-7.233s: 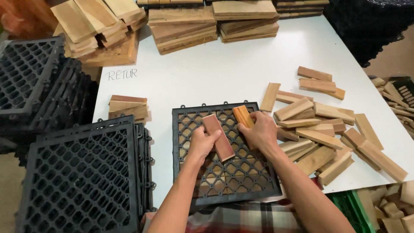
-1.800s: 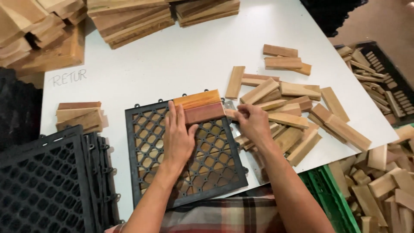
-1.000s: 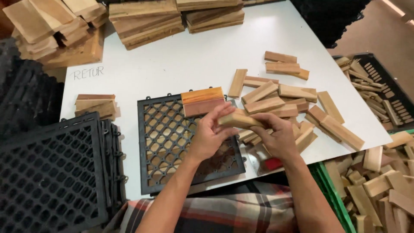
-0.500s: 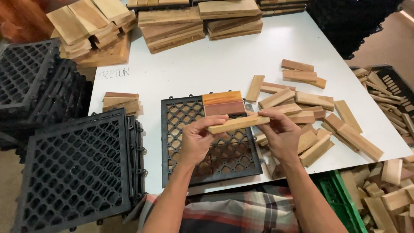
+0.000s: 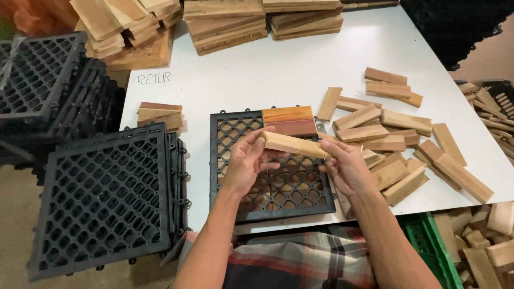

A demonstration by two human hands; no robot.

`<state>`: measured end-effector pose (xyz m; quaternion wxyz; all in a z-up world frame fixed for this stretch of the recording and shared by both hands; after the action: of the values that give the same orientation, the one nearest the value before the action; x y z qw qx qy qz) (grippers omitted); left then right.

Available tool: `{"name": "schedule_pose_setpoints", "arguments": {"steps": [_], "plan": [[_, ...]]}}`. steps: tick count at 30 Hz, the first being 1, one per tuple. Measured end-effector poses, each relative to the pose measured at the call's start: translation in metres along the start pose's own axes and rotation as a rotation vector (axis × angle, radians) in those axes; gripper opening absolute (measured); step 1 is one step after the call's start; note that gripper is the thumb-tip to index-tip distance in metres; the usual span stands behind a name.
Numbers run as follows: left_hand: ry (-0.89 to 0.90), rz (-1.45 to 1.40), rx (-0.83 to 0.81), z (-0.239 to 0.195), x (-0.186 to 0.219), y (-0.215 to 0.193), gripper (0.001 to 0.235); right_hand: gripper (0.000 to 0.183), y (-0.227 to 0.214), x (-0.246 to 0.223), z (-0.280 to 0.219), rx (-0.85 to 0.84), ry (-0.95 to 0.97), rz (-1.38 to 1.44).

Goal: Assembling wooden floor tiles by placing individual wood slats into a plastic interlocking grid base.

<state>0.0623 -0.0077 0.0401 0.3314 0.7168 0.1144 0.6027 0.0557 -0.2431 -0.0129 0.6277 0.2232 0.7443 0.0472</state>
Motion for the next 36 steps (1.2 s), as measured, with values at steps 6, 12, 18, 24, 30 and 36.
{"name": "schedule_pose_setpoints", "arguments": {"steps": [6, 12, 18, 24, 30, 36], "plan": [[-0.032, -0.015, -0.001, -0.001, 0.000, -0.001, 0.047, 0.024, -0.003, 0.002, 0.004, -0.008, -0.009, 0.005], [0.042, 0.235, -0.004, 0.002, 0.002, -0.012, 0.079, 0.022, 0.005, -0.014, -0.004, 0.002, -0.133, 0.031], [0.515, 0.331, 0.277, -0.014, 0.044, -0.022, 0.040, 0.029, 0.025, -0.031, -0.014, -0.135, -0.395, 0.020], [0.690, 0.513, 0.279, -0.031, 0.065, -0.007, 0.022, 0.028, 0.033, -0.031, -0.022, -0.266, -0.430, -0.004], [0.606, 0.398, 0.330, -0.027, 0.060, -0.015, 0.013, 0.023, 0.025, -0.014, -0.014, -0.296, -0.357, 0.003], [0.459, 0.526, 0.433, -0.026, 0.061, -0.016, 0.011, 0.022, 0.026, 0.012, -0.015, -0.342, -0.142, 0.044]]}}
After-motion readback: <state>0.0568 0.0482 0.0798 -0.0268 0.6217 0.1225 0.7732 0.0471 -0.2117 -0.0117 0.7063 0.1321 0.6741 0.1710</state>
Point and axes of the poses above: each hand's wrist, its own z-axis towards the middle knuckle, its own y-axis out of the palm, x = y × z, the point moved 9 cm from there along z, towards the middle knuckle, and after that the axes turned 7 degrees about -y, right-handed, at the moved point
